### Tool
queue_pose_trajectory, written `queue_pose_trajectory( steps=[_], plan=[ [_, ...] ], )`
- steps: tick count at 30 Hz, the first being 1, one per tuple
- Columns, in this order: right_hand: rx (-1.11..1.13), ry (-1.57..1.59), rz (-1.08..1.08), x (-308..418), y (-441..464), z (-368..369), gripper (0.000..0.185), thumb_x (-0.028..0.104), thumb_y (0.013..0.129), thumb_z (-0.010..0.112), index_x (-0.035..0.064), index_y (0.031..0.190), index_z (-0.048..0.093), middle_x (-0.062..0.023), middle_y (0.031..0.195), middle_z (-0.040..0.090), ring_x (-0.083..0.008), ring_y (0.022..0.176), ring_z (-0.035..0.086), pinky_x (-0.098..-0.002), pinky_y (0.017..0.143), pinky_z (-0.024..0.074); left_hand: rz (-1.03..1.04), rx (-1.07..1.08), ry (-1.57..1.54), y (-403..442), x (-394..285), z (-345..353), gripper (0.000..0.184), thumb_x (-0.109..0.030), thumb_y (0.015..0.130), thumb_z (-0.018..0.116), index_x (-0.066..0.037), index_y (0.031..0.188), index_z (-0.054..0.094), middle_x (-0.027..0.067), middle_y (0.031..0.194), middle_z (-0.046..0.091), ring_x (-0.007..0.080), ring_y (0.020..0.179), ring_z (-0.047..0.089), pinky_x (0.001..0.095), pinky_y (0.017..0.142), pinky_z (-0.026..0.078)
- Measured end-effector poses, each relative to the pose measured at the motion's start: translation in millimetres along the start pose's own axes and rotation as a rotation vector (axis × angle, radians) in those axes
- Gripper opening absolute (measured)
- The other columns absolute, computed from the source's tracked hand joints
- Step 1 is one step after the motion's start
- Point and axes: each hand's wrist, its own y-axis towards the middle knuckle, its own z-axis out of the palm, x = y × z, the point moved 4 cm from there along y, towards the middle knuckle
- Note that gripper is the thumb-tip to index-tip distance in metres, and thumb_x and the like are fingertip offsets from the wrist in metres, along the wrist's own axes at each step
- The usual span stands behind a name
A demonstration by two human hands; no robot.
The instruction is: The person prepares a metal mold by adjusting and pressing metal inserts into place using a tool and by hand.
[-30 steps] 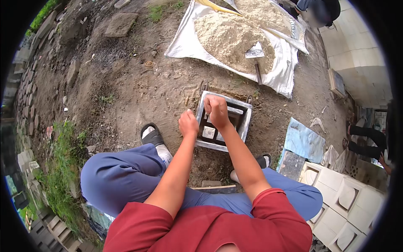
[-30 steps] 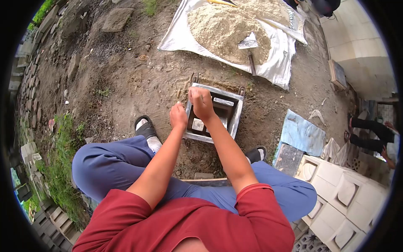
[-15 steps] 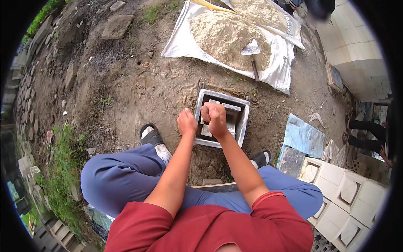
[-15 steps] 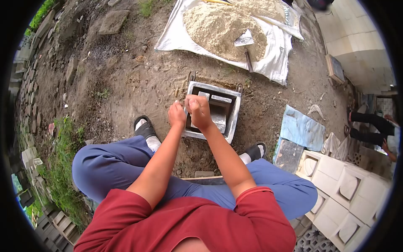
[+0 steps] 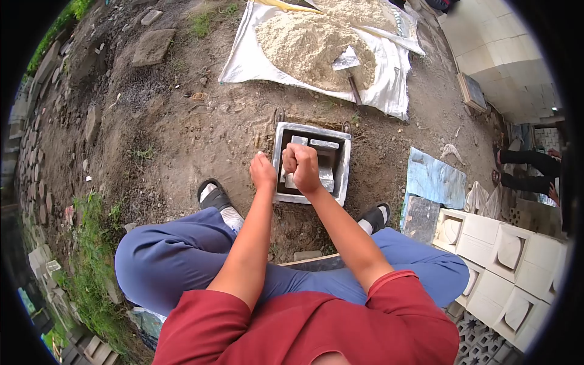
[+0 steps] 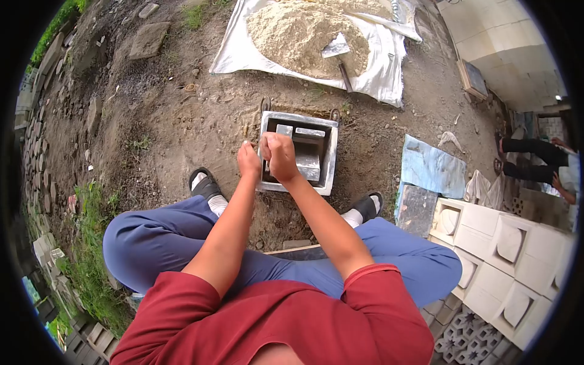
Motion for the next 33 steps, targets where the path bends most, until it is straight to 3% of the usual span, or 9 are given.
queue_pose_trajectory(
  steps=[6, 7, 8, 10, 11, 18, 28, 29, 33],
  plan=[
    [0.129, -0.056, -0.044, -2, -24, 11, 0.052, 0.044, 0.098, 0.044, 0.0077, 0.063, 0.034, 0.0004, 0.055, 0.032, -0.0097, 0.051, 0.028, -0.0288, 0.048, 0.0212, 0.031, 0.024, -0.039, 9, 7, 4, 0.048, -0.039, 0.106, 0.032, -0.006, 0.104, 0.067, 0.0195, 0.118, 0.064, 0.0403, 0.113, 0.056, 0.0517, 0.098, 0.041],
    [0.142, -0.055, -0.052, -2, -24, 11, 0.053, 0.044, 0.1, 0.044, 0.0076, 0.063, 0.035, 0.0012, 0.056, 0.033, -0.0094, 0.052, 0.028, -0.0284, 0.049, 0.0218, 0.044, 0.058, -0.028, 9, 7, 2, 0.049, -0.039, 0.107, 0.033, -0.004, 0.111, 0.066, 0.0217, 0.131, 0.06, 0.0419, 0.125, 0.051, 0.0511, 0.107, 0.037],
    [0.135, -0.05, -0.056, -4, -19, 9, 0.053, 0.044, 0.1, 0.044, 0.0076, 0.063, 0.035, 0.0012, 0.056, 0.033, -0.0094, 0.052, 0.028, -0.0284, 0.049, 0.0218, 0.05, 0.061, -0.021, 11, 4, 3, 0.049, -0.039, 0.107, 0.033, -0.004, 0.111, 0.066, 0.0217, 0.131, 0.06, 0.0419, 0.125, 0.051, 0.0511, 0.107, 0.037],
    [0.067, 0.001, 0.036, -3, -12, 8, 0.052, 0.042, 0.101, 0.043, 0.0078, 0.062, 0.034, 0.0014, 0.057, 0.034, -0.0089, 0.052, 0.029, -0.0284, 0.049, 0.0225, 0.183, -0.093, 0.066, 7, 0, 0, 0.05, -0.038, 0.107, 0.033, -0.001, 0.119, 0.064, 0.0252, 0.146, 0.05, 0.045, 0.139, 0.04, 0.0507, 0.117, 0.029],
    [0.088, -0.006, 0.008, 4, -8, 8, 0.051, 0.038, 0.101, 0.043, 0.0072, 0.062, 0.035, 0.001, 0.057, 0.035, -0.0087, 0.053, 0.03, -0.0284, 0.049, 0.0234, 0.111, -0.04, 0.046, 7, 3, 2, 0.05, -0.037, 0.108, 0.032, 0.0, 0.129, 0.06, 0.0271, 0.158, 0.036, 0.0466, 0.148, 0.027, 0.0528, 0.122, 0.02],
    [0.065, -0.135, -0.165, -10, -11, 2, 0.041, 0.025, 0.095, 0.046, 0.0014, 0.063, 0.039, -0.0029, 0.057, 0.039, -0.0113, 0.055, 0.036, -0.0324, 0.052, 0.0301, 0.043, -0.043, 0.071, 5, -1, 2, 0.05, -0.037, 0.109, 0.031, -0.002, 0.133, 0.056, 0.0272, 0.162, 0.027, 0.0457, 0.151, 0.02, 0.0566, 0.122, 0.017],
    [0.056, -0.082, -0.079, -1, -14, 4, 0.048, 0.036, 0.097, 0.043, 0.0064, 0.061, 0.034, 0.0006, 0.056, 0.033, -0.0093, 0.052, 0.028, -0.0293, 0.049, 0.0226, 0.006, -0.033, 0.056, 1, -9, -5, 0.051, -0.039, 0.109, 0.03, -0.003, 0.133, 0.055, 0.0274, 0.163, 0.023, 0.0448, 0.153, 0.016, 0.055, 0.124, 0.013],
    [0.096, -0.067, -0.091, 2, -11, 2, 0.043, 0.026, 0.099, 0.043, 0.0036, 0.062, 0.039, 0.0005, 0.058, 0.038, -0.0091, 0.056, 0.033, -0.0304, 0.052, 0.0279, -0.005, -0.024, 0.052, 0, -10, -7, 0.051, -0.039, 0.109, 0.03, -0.003, 0.133, 0.055, 0.0274, 0.163, 0.023, 0.0445, 0.153, 0.016, 0.0549, 0.124, 0.013],
    [0.057, -0.068, -0.171, 11, 4, 2, 0.042, 0.024, 0.099, 0.043, 0.0037, 0.062, 0.039, 0.0001, 0.057, 0.038, -0.0085, 0.054, 0.033, -0.0302, 0.051, 0.027, 0.001, -0.03, 0.047, 1, -9, -3, 0.051, -0.039, 0.109, 0.03, -0.003, 0.134, 0.055, 0.0274, 0.163, 0.023, 0.0446, 0.153, 0.016, 0.0551, 0.124, 0.013]
  ],
)
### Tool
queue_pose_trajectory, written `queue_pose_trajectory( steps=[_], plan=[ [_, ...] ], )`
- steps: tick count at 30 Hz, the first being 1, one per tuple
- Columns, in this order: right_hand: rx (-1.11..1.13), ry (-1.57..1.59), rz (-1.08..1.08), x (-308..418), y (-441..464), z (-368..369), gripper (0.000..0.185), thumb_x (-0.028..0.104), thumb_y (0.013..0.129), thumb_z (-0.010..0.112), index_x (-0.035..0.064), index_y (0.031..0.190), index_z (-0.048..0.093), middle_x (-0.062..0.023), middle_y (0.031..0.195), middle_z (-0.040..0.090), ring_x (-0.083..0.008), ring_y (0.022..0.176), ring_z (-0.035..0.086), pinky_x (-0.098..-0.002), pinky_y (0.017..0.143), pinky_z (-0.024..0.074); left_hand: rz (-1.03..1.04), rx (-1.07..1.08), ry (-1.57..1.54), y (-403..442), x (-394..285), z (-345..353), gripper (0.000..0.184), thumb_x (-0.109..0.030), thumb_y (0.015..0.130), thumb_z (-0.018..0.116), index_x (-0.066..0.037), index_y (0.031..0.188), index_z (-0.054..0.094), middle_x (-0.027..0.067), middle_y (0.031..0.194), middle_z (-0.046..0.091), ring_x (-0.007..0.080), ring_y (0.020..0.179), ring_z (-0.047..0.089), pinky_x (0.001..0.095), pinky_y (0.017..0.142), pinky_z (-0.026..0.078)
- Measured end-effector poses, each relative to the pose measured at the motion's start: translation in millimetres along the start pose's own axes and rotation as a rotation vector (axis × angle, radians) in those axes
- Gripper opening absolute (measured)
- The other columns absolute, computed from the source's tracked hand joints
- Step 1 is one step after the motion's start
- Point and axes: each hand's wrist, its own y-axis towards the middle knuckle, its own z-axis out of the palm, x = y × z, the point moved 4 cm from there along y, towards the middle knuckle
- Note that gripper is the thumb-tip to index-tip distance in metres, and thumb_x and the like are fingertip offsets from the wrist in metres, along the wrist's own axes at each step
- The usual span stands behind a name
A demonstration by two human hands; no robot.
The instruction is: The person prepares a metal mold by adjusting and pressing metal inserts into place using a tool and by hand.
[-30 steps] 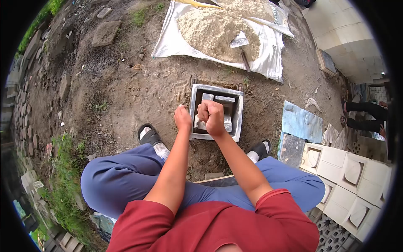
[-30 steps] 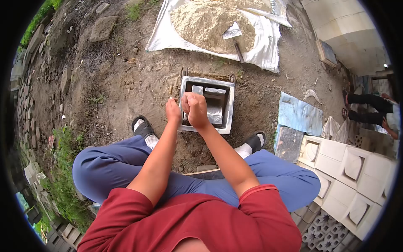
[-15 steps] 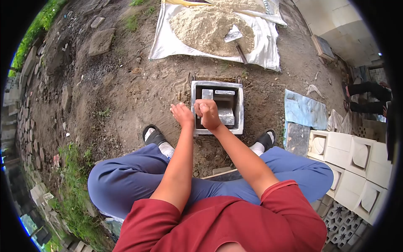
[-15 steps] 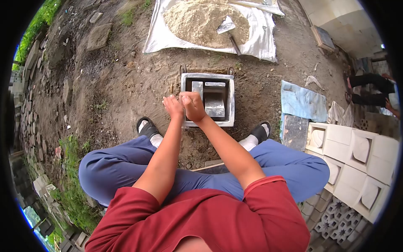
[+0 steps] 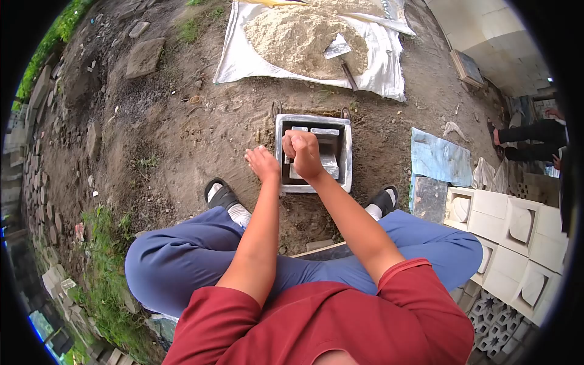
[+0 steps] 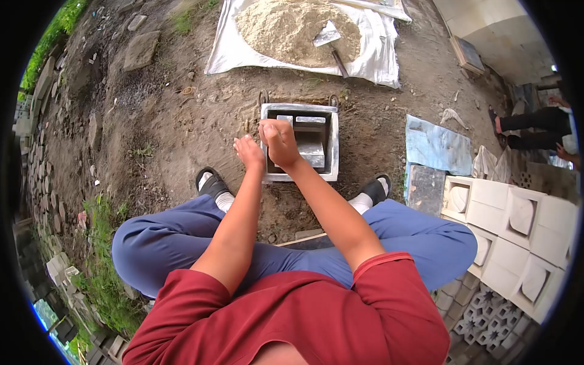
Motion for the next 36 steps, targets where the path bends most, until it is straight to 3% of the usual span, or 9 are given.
queue_pose_trajectory(
  steps=[5, 8, 11, 12, 15, 21, 23, 29, 36],
  plan=[
    [-0.073, 0.017, 0.085, -18, -18, 5, 0.041, 0.024, 0.097, 0.044, 0.0035, 0.062, 0.039, 0.0002, 0.058, 0.041, -0.0087, 0.054, 0.035, -0.0304, 0.051, 0.0283, -0.031, 0.017, -0.001, 2, 1, -1, 0.053, -0.04, 0.108, 0.03, -0.003, 0.137, 0.055, 0.0271, 0.164, 0.023, 0.0445, 0.153, 0.016, 0.0554, 0.124, 0.014],
    [0.014, -0.05, 0.114, -9, -42, 15, 0.048, 0.037, 0.096, 0.043, 0.0069, 0.06, 0.034, -0.0006, 0.056, 0.037, -0.0103, 0.053, 0.031, -0.0293, 0.05, 0.0251, -0.034, 0.042, 0.01, 3, 5, 1, 0.054, -0.041, 0.108, 0.029, -0.004, 0.137, 0.055, 0.0273, 0.163, 0.023, 0.0446, 0.153, 0.016, 0.0559, 0.123, 0.014],
    [0.065, -0.021, 0.167, -8, -39, 8, 0.049, 0.038, 0.096, 0.044, 0.0065, 0.06, 0.034, -0.0004, 0.056, 0.036, -0.0103, 0.053, 0.031, -0.0296, 0.05, 0.0252, -0.025, 0.036, 0.014, 0, 1, -1, 0.054, -0.041, 0.108, 0.029, -0.004, 0.137, 0.055, 0.0274, 0.163, 0.024, 0.0447, 0.153, 0.016, 0.0565, 0.123, 0.014],
    [0.063, 0.025, 0.179, -7, -35, 4, 0.04, 0.027, 0.096, 0.044, 0.0024, 0.064, 0.042, -0.0013, 0.059, 0.041, -0.0094, 0.057, 0.037, -0.0309, 0.053, 0.0303, -0.023, 0.034, 0.015, 2, 3, 1, 0.054, -0.041, 0.108, 0.029, -0.004, 0.137, 0.055, 0.0274, 0.163, 0.024, 0.0447, 0.153, 0.016, 0.0565, 0.123, 0.014],
    [0.03, -0.038, 0.12, -7, -28, 9, 0.049, 0.037, 0.096, 0.044, 0.0062, 0.06, 0.035, -0.0006, 0.057, 0.037, -0.0107, 0.053, 0.032, -0.0299, 0.05, 0.0258, -0.019, 0.04, 0.035, 6, 10, 3, 0.054, -0.042, 0.108, 0.03, -0.004, 0.137, 0.055, 0.0276, 0.163, 0.025, 0.0447, 0.153, 0.016, 0.0564, 0.123, 0.014],
    [0.126, -0.146, 0.088, -2, -45, 12, 0.048, 0.035, 0.096, 0.041, 0.0044, 0.06, 0.036, -0.0014, 0.056, 0.037, -0.0115, 0.053, 0.034, -0.0301, 0.05, 0.0275, -0.024, 0.056, 0.035, 6, 5, -1, 0.055, -0.042, 0.108, 0.03, -0.003, 0.137, 0.055, 0.0279, 0.163, 0.024, 0.0448, 0.153, 0.016, 0.0555, 0.123, 0.013],
    [0.1, -0.083, 0.107, 0, -41, 8, 0.041, 0.027, 0.096, 0.045, 0.0018, 0.064, 0.04, -0.0034, 0.059, 0.04, -0.0128, 0.056, 0.038, -0.033, 0.054, 0.0335, -0.025, 0.063, 0.006, 2, 2, -1, 0.055, -0.042, 0.108, 0.03, -0.003, 0.137, 0.055, 0.0279, 0.163, 0.023, 0.0447, 0.153, 0.015, 0.0556, 0.124, 0.013],
    [0.012, -0.099, 0.054, -14, -29, 10, 0.039, 0.024, 0.095, 0.046, 0.0002, 0.065, 0.039, -0.0066, 0.058, 0.038, -0.0133, 0.056, 0.037, -0.0354, 0.053, 0.0323, -0.012, 0.062, 0.024, 4, 7, 1, 0.055, -0.041, 0.108, 0.029, -0.002, 0.136, 0.055, 0.0276, 0.164, 0.023, 0.0443, 0.154, 0.014, 0.0554, 0.124, 0.013],
    [-0.018, 0.073, 0.161, -10, -20, 1, 0.043, 0.027, 0.1, 0.042, 0.0065, 0.063, 0.036, -0.0002, 0.057, 0.037, -0.0104, 0.053, 0.032, -0.03, 0.05, 0.0274, -0.028, 0.017, -0.004, 2, 2, 1, 0.053, -0.04, 0.108, 0.031, -0.002, 0.132, 0.057, 0.0271, 0.163, 0.025, 0.0437, 0.153, 0.017, 0.0547, 0.124, 0.015]
  ],
)
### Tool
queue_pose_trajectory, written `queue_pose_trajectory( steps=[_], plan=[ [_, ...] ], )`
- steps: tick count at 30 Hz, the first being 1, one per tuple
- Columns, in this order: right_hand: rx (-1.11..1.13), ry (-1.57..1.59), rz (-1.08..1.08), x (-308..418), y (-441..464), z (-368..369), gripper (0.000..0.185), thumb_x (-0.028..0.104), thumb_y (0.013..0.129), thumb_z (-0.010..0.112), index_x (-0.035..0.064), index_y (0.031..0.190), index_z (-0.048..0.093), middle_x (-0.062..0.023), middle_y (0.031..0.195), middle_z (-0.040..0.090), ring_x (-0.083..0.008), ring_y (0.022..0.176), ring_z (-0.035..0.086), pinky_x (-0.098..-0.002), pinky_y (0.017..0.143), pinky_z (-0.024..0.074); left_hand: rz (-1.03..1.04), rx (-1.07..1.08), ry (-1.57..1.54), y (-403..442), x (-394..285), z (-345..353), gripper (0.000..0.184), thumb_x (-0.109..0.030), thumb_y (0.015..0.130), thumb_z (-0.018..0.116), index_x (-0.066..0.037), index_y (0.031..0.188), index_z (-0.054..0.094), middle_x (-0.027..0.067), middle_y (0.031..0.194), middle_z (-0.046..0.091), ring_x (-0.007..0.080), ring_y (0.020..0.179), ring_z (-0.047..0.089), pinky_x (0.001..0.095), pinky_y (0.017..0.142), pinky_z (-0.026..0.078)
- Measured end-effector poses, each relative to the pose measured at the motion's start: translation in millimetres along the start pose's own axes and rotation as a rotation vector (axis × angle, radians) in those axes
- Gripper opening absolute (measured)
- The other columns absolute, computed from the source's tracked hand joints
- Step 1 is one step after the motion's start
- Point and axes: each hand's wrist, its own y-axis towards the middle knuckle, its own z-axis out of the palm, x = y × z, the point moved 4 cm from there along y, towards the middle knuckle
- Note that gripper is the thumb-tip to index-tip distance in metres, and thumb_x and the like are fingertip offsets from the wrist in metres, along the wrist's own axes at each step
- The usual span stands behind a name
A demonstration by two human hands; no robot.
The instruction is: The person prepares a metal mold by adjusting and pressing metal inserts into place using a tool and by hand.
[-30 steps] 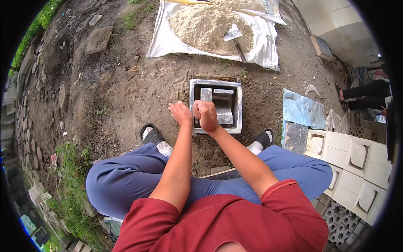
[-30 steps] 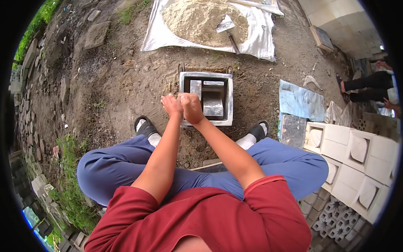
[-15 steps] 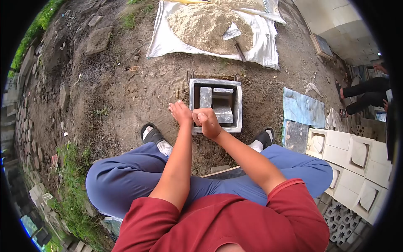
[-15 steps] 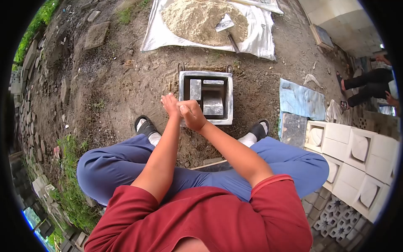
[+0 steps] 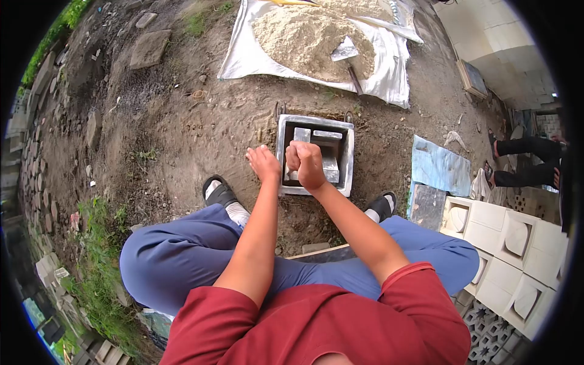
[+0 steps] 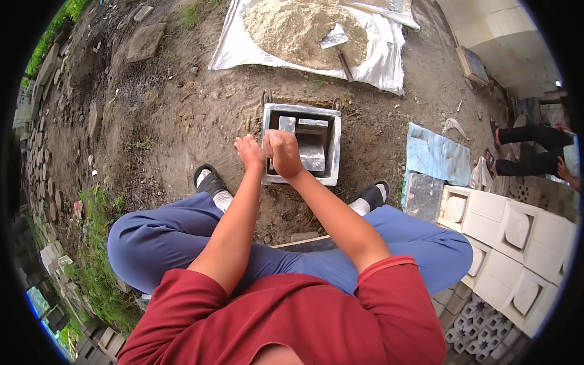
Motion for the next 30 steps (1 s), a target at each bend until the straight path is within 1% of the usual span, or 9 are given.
queue_pose_trajectory(
  steps=[1, 3, 5, 6, 11, 17, 20, 24, 30],
  plan=[
    [-0.005, 0.128, 0.047, 7, 5, -5, 0.042, 0.025, 0.1, 0.042, 0.0062, 0.063, 0.037, -0.0003, 0.057, 0.038, -0.0104, 0.053, 0.033, -0.03, 0.05, 0.029, -0.011, -0.01, 0.029, -2, -3, -3, 0.052, -0.04, 0.107, 0.032, -0.002, 0.131, 0.058, 0.027, 0.162, 0.027, 0.0432, 0.153, 0.019, 0.0545, 0.123, 0.016],
    [0.043, 0.16, 0.004, 28, 18, -12, 0.044, 0.03, 0.101, 0.039, 0.0078, 0.063, 0.035, -0.0016, 0.058, 0.037, -0.0102, 0.054, 0.031, -0.0288, 0.05, 0.0259, -0.033, -0.027, 0.057, -7, -8, -11, 0.051, -0.039, 0.107, 0.033, -0.002, 0.13, 0.059, 0.027, 0.161, 0.029, 0.0427, 0.152, 0.02, 0.0542, 0.123, 0.017],
    [0.055, 0.236, 0.013, 53, 31, -18, 0.044, 0.031, 0.099, 0.038, 0.0075, 0.062, 0.034, -0.0031, 0.059, 0.038, -0.0117, 0.054, 0.03, -0.0296, 0.051, 0.0267, -0.078, -0.07, 0.24, -11, -16, -15, 0.051, -0.039, 0.106, 0.034, -0.004, 0.134, 0.059, 0.0248, 0.161, 0.032, 0.0434, 0.151, 0.025, 0.0568, 0.121, 0.021],
    [0.098, 0.255, -0.006, 60, 39, -23, 0.045, 0.031, 0.098, 0.038, 0.0075, 0.061, 0.034, -0.0035, 0.058, 0.037, -0.0124, 0.054, 0.03, -0.0302, 0.051, 0.027, -0.08, -0.07, 0.238, -13, -19, -15, 0.051, -0.039, 0.106, 0.034, -0.004, 0.134, 0.059, 0.0248, 0.161, 0.032, 0.0434, 0.151, 0.025, 0.0568, 0.121, 0.021],
    [0.25, 0.354, -0.037, 83, 54, -35, 0.045, 0.03, 0.093, 0.041, 0.0092, 0.056, 0.029, -0.0019, 0.051, 0.029, -0.0142, 0.052, 0.027, -0.0317, 0.051, 0.0256, -0.301, -0.083, 0.348, -18, -12, -12, 0.05, -0.038, 0.104, 0.036, -0.004, 0.132, 0.061, 0.0262, 0.158, 0.035, 0.0411, 0.149, 0.03, 0.056, 0.12, 0.026],
    [0.329, 0.304, -0.028, 77, 45, -35, 0.05, 0.036, 0.09, 0.045, 0.0087, 0.052, 0.027, -0.0026, 0.047, 0.028, -0.0148, 0.047, 0.025, -0.0334, 0.047, 0.0222, -0.161, -0.18, 0.293, -17, -16, -12, 0.051, -0.037, 0.105, 0.035, -0.001, 0.129, 0.061, 0.0274, 0.157, 0.036, 0.0418, 0.148, 0.032, 0.0572, 0.118, 0.028],
    [0.435, 0.253, -0.092, 76, 48, -25, 0.055, 0.039, 0.089, 0.049, 0.008, 0.051, 0.024, -0.0023, 0.047, 0.024, -0.0149, 0.046, 0.025, -0.0333, 0.047, 0.0211, -0.167, -0.174, 0.303, -16, -16, -12, 0.05, -0.036, 0.105, 0.035, -0.001, 0.128, 0.062, 0.0277, 0.157, 0.036, 0.042, 0.148, 0.032, 0.0576, 0.118, 0.029],
    [0.597, 0.199, -0.054, 73, 56, -17, 0.057, 0.042, 0.091, 0.047, 0.0083, 0.052, 0.023, -0.0009, 0.048, 0.024, -0.0137, 0.045, 0.023, -0.0331, 0.046, 0.0182, -0.171, -0.178, 0.295, -15, -17, -13, 0.05, -0.037, 0.105, 0.035, -0.002, 0.127, 0.062, 0.0269, 0.157, 0.037, 0.0418, 0.148, 0.032, 0.0577, 0.118, 0.029],
    [0.615, 0.116, -0.068, 76, 46, -20, 0.057, 0.043, 0.092, 0.045, 0.0073, 0.052, 0.025, -0.0008, 0.048, 0.026, -0.0148, 0.043, 0.024, -0.0331, 0.045, 0.0186, -0.179, -0.167, 0.266, -16, -19, -16, 0.05, -0.037, 0.105, 0.034, -0.002, 0.126, 0.063, 0.0264, 0.158, 0.037, 0.0426, 0.147, 0.032, 0.0575, 0.119, 0.027]
  ],
)
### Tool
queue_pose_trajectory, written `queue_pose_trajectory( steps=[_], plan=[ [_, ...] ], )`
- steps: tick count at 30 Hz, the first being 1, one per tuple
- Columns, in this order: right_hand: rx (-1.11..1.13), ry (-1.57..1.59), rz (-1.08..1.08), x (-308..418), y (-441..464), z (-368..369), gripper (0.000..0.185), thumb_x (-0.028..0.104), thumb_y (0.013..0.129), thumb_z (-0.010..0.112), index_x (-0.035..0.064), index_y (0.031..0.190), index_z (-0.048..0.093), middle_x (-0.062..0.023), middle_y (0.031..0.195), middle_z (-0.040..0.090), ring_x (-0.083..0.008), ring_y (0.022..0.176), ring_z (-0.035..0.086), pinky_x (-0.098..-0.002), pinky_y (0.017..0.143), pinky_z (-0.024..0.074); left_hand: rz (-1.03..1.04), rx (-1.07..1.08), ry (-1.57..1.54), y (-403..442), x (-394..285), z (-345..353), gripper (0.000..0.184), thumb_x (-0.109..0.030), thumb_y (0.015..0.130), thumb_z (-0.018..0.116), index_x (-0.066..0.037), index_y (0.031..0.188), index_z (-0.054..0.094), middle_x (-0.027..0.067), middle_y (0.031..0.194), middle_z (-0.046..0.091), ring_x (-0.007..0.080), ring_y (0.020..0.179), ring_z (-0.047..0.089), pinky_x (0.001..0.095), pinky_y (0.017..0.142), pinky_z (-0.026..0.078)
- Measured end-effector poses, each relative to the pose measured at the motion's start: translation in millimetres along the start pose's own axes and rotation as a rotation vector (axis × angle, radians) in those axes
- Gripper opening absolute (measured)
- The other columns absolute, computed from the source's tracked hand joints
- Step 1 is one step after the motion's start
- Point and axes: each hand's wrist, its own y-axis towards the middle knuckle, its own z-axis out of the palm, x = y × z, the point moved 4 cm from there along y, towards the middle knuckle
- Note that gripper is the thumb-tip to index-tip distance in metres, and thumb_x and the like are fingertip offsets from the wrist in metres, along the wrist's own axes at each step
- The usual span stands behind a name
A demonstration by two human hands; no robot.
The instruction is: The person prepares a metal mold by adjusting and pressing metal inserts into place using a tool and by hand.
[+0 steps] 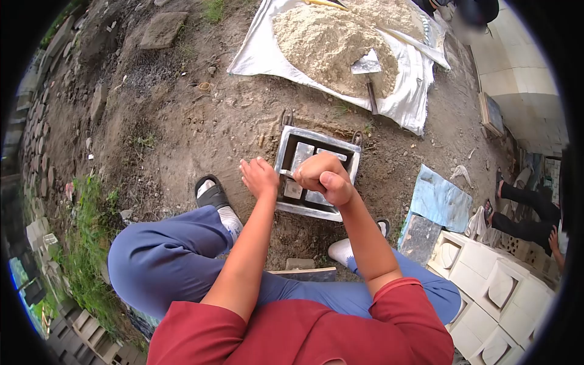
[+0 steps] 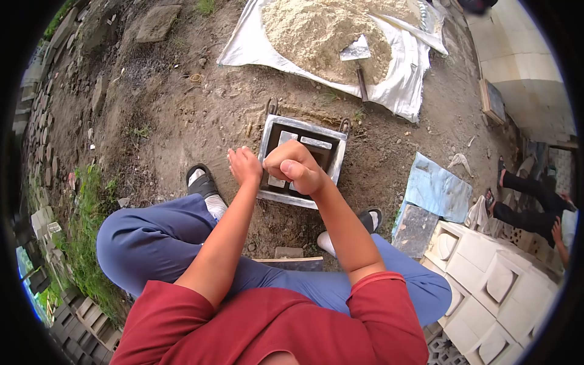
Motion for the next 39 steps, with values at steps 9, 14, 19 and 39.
queue_pose_trajectory(
  steps=[9, 14, 19, 39],
  plan=[
    [0.044, -0.022, 0.021, -1, -8, -8, 0.055, 0.042, 0.092, 0.045, 0.0061, 0.053, 0.027, -0.0025, 0.048, 0.027, -0.017, 0.043, 0.027, -0.0339, 0.045, 0.021, 0.03, 0.004, -0.018, 1, 1, 2, 0.048, -0.036, 0.106, 0.035, -0.001, 0.123, 0.063, 0.0273, 0.156, 0.038, 0.0429, 0.147, 0.033, 0.0579, 0.119, 0.027],
    [0.082, -0.061, 0.078, -42, -14, -11, 0.054, 0.042, 0.092, 0.045, 0.0049, 0.055, 0.029, -0.0033, 0.05, 0.029, -0.0167, 0.044, 0.029, -0.0335, 0.045, 0.0234, 0.03, 0.018, -0.035, 0, -2, 1, 0.049, -0.036, 0.106, 0.034, 0.0, 0.124, 0.063, 0.0274, 0.157, 0.037, 0.0424, 0.147, 0.033, 0.0571, 0.119, 0.026],
    [0.092, -0.127, 0.134, -64, -11, -11, 0.052, 0.041, 0.09, 0.045, 0.0051, 0.055, 0.03, -0.0035, 0.049, 0.03, -0.0158, 0.044, 0.03, -0.0336, 0.046, 0.0243, 0.014, 0.052, -0.033, -1, -3, 0, 0.049, -0.036, 0.106, 0.034, -0.001, 0.125, 0.063, 0.0268, 0.157, 0.036, 0.042, 0.147, 0.032, 0.0569, 0.12, 0.026],
    [-0.234, -0.207, 0.102, -63, -43, -4, 0.074, 0.067, 0.097, 0.046, 0.0042, 0.06, 0.034, -0.0034, 0.055, 0.034, -0.0141, 0.051, 0.035, -0.0318, 0.05, 0.0268, 0.012, 0.054, -0.03, 0, -1, 2, 0.052, -0.04, 0.106, 0.033, -0.003, 0.127, 0.063, 0.0241, 0.158, 0.038, 0.0405, 0.148, 0.032, 0.0552, 0.119, 0.028]
  ],
)
